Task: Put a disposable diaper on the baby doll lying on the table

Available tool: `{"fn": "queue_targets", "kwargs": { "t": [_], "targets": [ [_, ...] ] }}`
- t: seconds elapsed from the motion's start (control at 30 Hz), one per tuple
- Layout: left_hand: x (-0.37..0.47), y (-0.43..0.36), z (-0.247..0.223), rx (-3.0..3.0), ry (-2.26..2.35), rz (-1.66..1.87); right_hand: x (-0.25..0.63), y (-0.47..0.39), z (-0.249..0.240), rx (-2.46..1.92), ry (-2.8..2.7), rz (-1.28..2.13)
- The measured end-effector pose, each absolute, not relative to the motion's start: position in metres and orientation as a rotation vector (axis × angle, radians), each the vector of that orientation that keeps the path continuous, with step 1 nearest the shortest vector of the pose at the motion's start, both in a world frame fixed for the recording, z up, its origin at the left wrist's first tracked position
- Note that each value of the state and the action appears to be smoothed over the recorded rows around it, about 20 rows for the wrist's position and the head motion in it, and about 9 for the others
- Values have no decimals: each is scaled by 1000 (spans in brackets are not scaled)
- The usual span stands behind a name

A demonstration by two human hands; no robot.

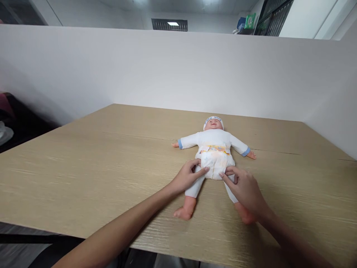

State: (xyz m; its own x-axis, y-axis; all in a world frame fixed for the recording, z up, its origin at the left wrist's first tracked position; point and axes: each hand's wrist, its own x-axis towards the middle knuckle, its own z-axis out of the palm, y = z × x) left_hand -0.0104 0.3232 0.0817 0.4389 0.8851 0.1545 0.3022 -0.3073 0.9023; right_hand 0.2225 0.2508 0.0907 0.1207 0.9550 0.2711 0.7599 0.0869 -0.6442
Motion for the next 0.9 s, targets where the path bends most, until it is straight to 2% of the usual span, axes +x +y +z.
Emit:
{"fn": "queue_targets", "kwargs": {
  "t": [0.2,0.43,0.6,0.83,0.9],
  "targets": [
    [-9,316,89,1975,1041,848,216,250,83,-1640,-1800,319],
    [-9,323,77,1921,1061,874,225,250,90,-1736,-1704,384],
    [-9,325,75,1903,1022,877,218,251,83,-1641,-1813,330],
    [-7,326,77,1763,956,890,223,257,84,-1571,-1646,586],
    [-7,326,77,1690,943,896,224,256,87,-1581,-1634,558]
  ]
}}
